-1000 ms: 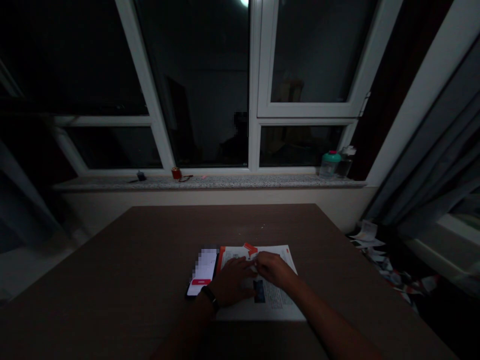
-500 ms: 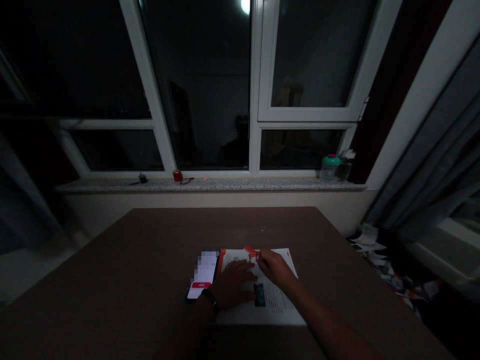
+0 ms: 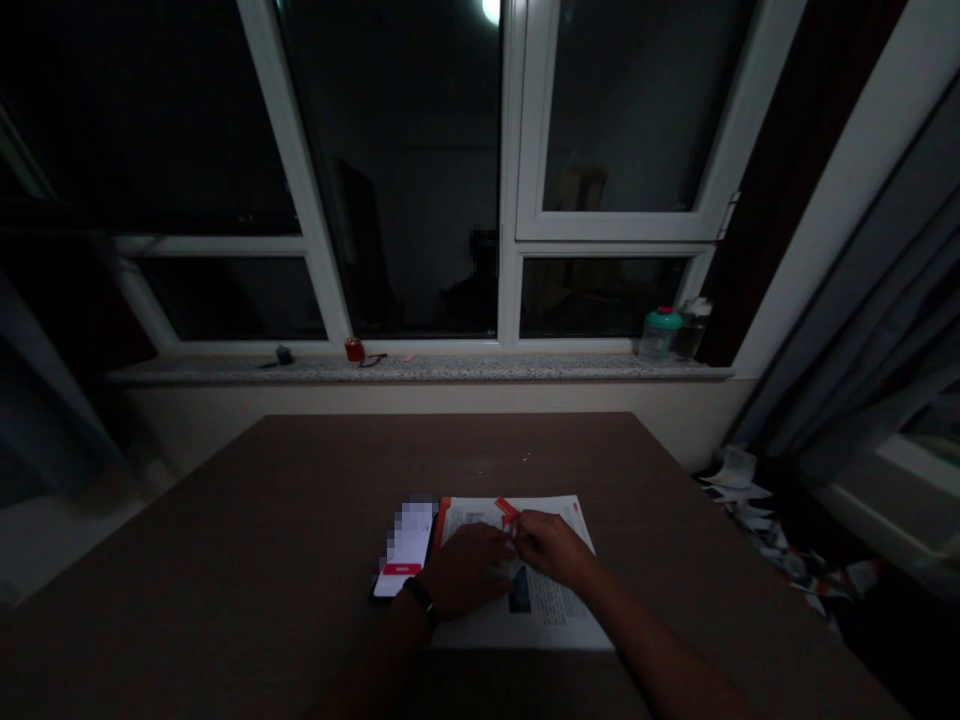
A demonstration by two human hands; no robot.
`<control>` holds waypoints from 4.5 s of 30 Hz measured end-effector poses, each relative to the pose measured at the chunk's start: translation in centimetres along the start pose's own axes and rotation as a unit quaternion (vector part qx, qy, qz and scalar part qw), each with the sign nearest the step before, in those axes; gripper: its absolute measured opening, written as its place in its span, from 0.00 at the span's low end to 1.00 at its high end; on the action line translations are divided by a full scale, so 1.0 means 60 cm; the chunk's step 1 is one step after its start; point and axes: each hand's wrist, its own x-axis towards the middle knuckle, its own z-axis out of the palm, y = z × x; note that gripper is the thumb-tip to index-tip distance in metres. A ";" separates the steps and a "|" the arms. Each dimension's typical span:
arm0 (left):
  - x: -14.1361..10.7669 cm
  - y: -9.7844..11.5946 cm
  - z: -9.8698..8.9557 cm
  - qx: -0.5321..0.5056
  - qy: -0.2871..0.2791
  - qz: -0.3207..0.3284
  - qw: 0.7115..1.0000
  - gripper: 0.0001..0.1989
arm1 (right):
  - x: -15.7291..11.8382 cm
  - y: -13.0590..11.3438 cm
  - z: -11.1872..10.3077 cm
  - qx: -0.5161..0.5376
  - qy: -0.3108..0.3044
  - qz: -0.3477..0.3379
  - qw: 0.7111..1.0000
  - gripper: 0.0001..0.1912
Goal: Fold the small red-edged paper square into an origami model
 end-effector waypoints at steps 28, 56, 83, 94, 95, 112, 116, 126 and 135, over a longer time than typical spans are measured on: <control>0.012 0.010 -0.004 0.027 0.002 -0.017 0.999 0.03 | -0.004 0.004 0.003 -0.022 0.040 0.031 0.998 0.06; 0.005 -0.021 0.023 -0.038 0.032 -0.038 0.998 0.19 | -0.003 0.008 -0.002 0.069 0.067 0.071 0.993 0.06; 0.007 -0.005 0.014 -0.050 0.016 -0.080 0.995 0.23 | -0.003 0.006 0.008 0.194 0.007 0.123 0.973 0.08; 0.011 -0.001 0.011 -0.024 0.018 -0.075 0.997 0.19 | 0.005 0.001 0.006 0.131 -0.053 0.079 0.987 0.09; 0.011 -0.001 0.011 -0.023 0.019 -0.073 0.997 0.19 | 0.005 0.003 0.006 0.139 -0.056 0.077 0.986 0.09; 0.009 -0.014 0.020 -0.031 0.012 -0.068 0.997 0.22 | -0.005 0.007 0.008 0.171 -0.038 0.099 0.980 0.08; 0.008 -0.016 0.022 -0.030 0.018 -0.061 0.998 0.21 | -0.003 -0.001 0.004 0.130 -0.053 0.090 0.986 0.09; 0.009 -0.013 0.019 -0.022 0.015 -0.062 0.998 0.22 | 0.006 0.001 0.006 0.065 -0.003 0.083 0.994 0.07; 0.010 0.003 0.008 -0.014 0.029 -0.051 0.998 0.15 | -0.004 0.005 0.009 0.065 -0.021 0.064 0.996 0.08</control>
